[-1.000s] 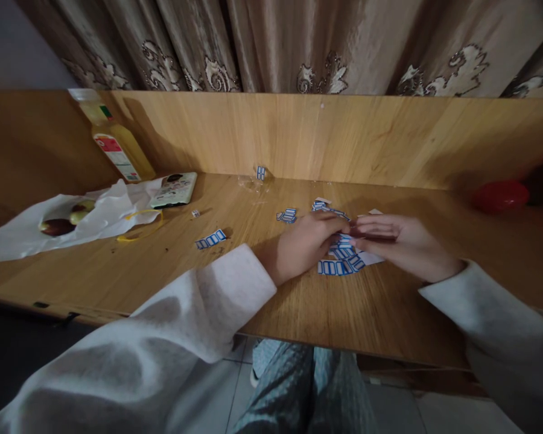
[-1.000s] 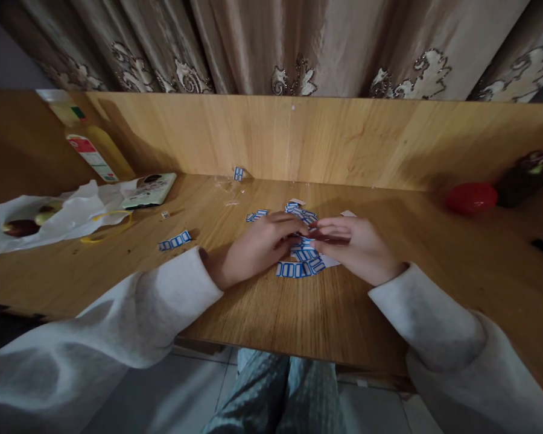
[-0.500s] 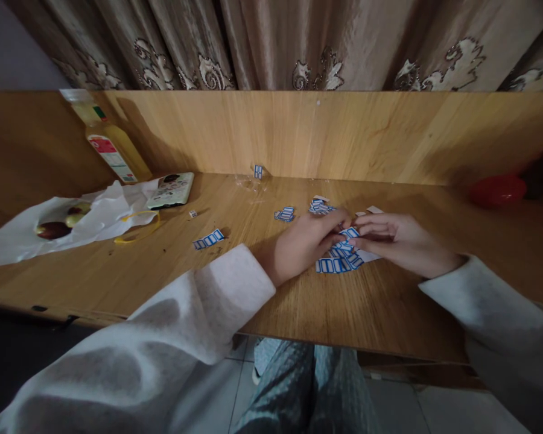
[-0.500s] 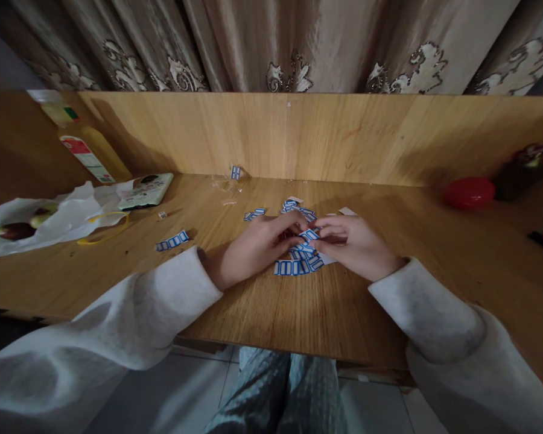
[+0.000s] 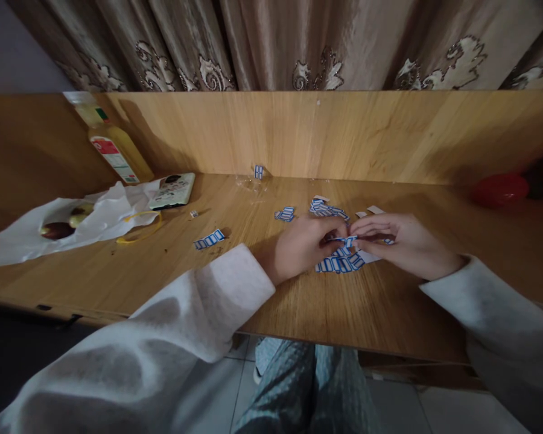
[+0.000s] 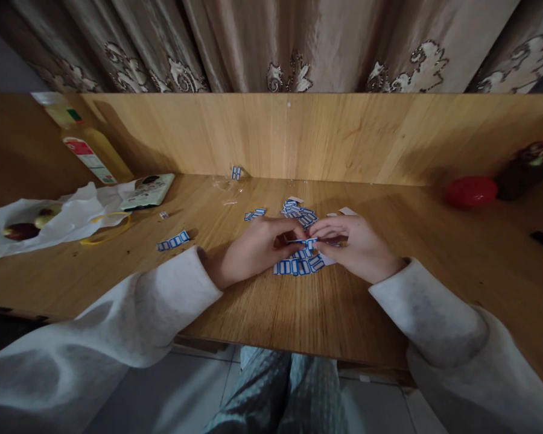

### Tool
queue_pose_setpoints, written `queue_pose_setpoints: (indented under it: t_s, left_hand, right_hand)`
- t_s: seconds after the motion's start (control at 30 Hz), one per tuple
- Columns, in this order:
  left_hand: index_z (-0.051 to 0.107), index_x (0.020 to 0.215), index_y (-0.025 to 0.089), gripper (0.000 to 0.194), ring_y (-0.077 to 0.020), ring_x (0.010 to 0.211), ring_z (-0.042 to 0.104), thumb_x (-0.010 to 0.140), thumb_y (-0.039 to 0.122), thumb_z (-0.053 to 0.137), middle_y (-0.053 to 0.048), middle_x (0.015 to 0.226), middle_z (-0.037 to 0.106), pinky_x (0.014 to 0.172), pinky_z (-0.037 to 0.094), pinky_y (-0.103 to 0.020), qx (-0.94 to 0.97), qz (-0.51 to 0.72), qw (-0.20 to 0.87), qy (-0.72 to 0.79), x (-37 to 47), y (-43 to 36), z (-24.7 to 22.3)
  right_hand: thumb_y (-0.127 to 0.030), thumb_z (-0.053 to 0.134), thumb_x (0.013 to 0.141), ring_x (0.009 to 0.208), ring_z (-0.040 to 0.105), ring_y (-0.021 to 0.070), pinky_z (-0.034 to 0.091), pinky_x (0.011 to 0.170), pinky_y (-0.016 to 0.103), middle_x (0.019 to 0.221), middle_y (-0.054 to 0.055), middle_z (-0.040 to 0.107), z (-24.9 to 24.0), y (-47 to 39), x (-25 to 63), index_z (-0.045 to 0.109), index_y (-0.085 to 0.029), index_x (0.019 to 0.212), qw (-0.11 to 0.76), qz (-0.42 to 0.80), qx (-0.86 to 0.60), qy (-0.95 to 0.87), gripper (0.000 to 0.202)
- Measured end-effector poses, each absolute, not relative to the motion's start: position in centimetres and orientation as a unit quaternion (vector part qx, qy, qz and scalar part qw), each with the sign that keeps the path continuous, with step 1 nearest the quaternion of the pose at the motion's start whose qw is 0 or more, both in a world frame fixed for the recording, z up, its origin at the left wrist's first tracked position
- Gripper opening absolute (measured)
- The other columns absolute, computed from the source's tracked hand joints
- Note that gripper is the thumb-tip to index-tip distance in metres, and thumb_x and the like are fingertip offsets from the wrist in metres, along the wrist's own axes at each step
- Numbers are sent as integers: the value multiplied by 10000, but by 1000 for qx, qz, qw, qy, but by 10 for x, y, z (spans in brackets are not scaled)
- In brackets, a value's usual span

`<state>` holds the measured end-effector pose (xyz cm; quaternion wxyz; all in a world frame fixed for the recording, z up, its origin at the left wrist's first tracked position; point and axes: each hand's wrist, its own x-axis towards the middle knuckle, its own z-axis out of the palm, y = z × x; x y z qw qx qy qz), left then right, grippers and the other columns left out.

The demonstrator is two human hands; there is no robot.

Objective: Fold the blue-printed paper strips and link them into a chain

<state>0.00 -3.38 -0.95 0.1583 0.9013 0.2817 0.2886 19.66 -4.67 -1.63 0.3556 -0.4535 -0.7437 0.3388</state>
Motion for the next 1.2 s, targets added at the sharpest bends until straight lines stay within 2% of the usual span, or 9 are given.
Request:
queue_pose_setpoints:
  t_s: [0.23,0.4,0.57,0.7,0.77,0.87,1.0,1.1,1.2]
  left_hand:
    - [606,848,156,118,-115,732,570,784,101,524,-19,809,640,676,407,-224,911,276,161,262,1,-34,-10]
    - [601,907,154,155,-117,772,577,789,94,522,-29,872,648,701,419,-227,907,284,180,255,1,-34,-10]
    - [543,978,162,177,-124,808,588,804,131,535,-33,916,637,722,429,-234,886,335,176,267,1,-39,-6]
    - [543,914,161,95,-119,745,567,829,145,505,-28,837,614,673,412,-232,898,325,131,265,4,-45,-2]
    - [537,933,157,131,-108,700,548,806,183,557,-17,805,600,635,401,-223,891,331,151,273,2,-45,2]
    - [546,899,146,243,-98,652,529,755,315,642,-4,754,584,582,386,-207,869,321,225,303,-8,-42,12]
    - [605,811,138,299,-93,605,497,711,411,670,-4,707,575,530,347,-207,880,202,272,332,-24,-41,20]
    - [641,828,133,306,-99,632,494,658,372,725,-9,720,570,556,359,-215,905,160,279,279,-27,-44,16]
    - [652,866,134,237,-96,647,504,688,278,710,-10,721,581,571,373,-209,901,152,319,251,-25,-47,12]
  right_hand:
    - [-298,659,701,781,653,180,529,752,354,816,21,685,-14,-49,195,627,-219,852,333,353,-439,-756,173]
    - [-310,641,732,760,657,181,540,724,358,809,23,685,-17,-48,195,607,-217,878,325,348,-435,-764,177]
    - [-350,682,691,843,670,218,542,806,391,910,55,712,-19,-49,195,649,-200,963,362,300,-446,-761,313]
    - [-332,652,724,734,686,215,572,731,393,835,32,730,-18,-50,197,695,-234,884,343,248,-448,-788,193]
    - [-314,647,727,726,688,211,576,726,389,848,23,730,-17,-50,198,703,-249,861,357,229,-457,-781,158]
    - [-334,663,706,715,690,206,587,699,376,837,15,727,-14,-51,200,699,-253,819,402,269,-476,-735,144]
    - [-360,710,647,697,689,208,593,657,373,791,13,725,-10,-54,203,682,-249,754,423,332,-491,-685,157]
    - [-336,730,628,702,689,206,592,664,373,789,12,726,-10,-55,205,681,-251,760,425,338,-504,-672,165]
    - [-325,743,617,716,687,205,588,678,372,797,9,726,-10,-54,207,681,-256,766,440,330,-503,-667,175]
